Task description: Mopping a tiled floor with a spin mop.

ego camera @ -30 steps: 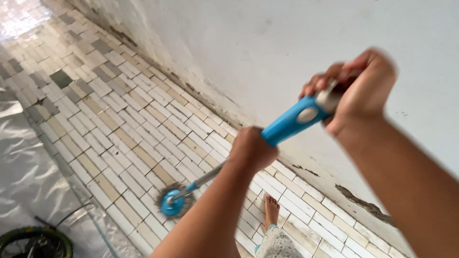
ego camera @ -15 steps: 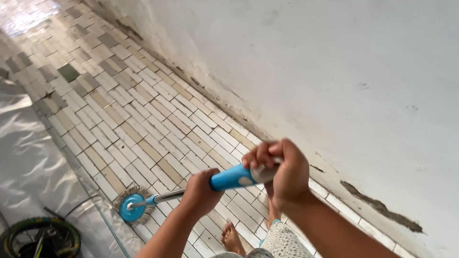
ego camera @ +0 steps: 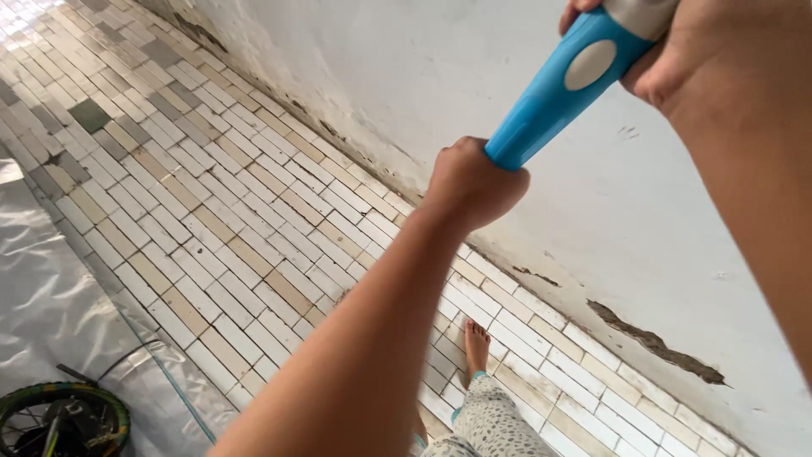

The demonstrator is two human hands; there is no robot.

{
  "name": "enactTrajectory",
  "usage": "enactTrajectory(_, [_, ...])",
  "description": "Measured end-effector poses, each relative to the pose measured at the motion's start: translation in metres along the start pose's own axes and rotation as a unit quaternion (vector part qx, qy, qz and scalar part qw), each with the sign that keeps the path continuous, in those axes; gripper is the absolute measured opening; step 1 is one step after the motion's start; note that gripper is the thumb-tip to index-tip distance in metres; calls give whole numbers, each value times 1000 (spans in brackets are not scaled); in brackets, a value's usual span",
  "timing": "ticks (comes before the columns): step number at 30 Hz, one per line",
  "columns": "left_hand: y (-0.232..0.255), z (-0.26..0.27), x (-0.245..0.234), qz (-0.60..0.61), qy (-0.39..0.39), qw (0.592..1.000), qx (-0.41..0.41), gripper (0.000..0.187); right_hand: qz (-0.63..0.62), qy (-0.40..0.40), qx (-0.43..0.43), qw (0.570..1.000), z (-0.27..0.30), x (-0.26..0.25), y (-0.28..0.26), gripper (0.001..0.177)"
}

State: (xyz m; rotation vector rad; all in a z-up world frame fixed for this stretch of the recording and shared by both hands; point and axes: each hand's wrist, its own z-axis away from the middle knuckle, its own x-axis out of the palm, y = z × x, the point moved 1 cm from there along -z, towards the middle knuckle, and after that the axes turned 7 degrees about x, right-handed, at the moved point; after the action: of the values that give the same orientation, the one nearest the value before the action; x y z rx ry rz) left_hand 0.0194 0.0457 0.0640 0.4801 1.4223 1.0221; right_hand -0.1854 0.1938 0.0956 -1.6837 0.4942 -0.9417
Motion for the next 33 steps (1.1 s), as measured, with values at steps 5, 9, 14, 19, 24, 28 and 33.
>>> enactTrajectory(5, [9, -7, 8, 22, 24, 997, -69, 23, 12, 1, 10, 1000, 5, 18, 3, 33])
enactTrajectory(9, [-45, 22, 18, -9, 51, 995, -83, 23, -112, 54, 35, 992, 52, 92, 12, 32])
enactTrajectory(14, [-142, 106, 26, -34, 48, 997, -48, 16, -181, 50, 167, 968, 128, 123, 87, 26])
enactTrajectory(19, [-121, 123, 14, -24, 32, 996, -75, 23, -144, 29, 203, 968, 151, 134, 77, 26])
enactTrajectory(24, [-99, 87, 16, -8, 62, 997, -51, 33, -105, 67, 146, 981, 125, 131, 31, 23])
enactTrajectory(28, [-47, 29, 37, 15, 69, 996, 56, 33, -38, 76, 30, 996, 109, 79, -18, 27])
enactTrajectory(33, [14, -29, 70, 40, -2, 992, 121, 34, 5, 165, -69, 984, 124, 33, -47, 32])
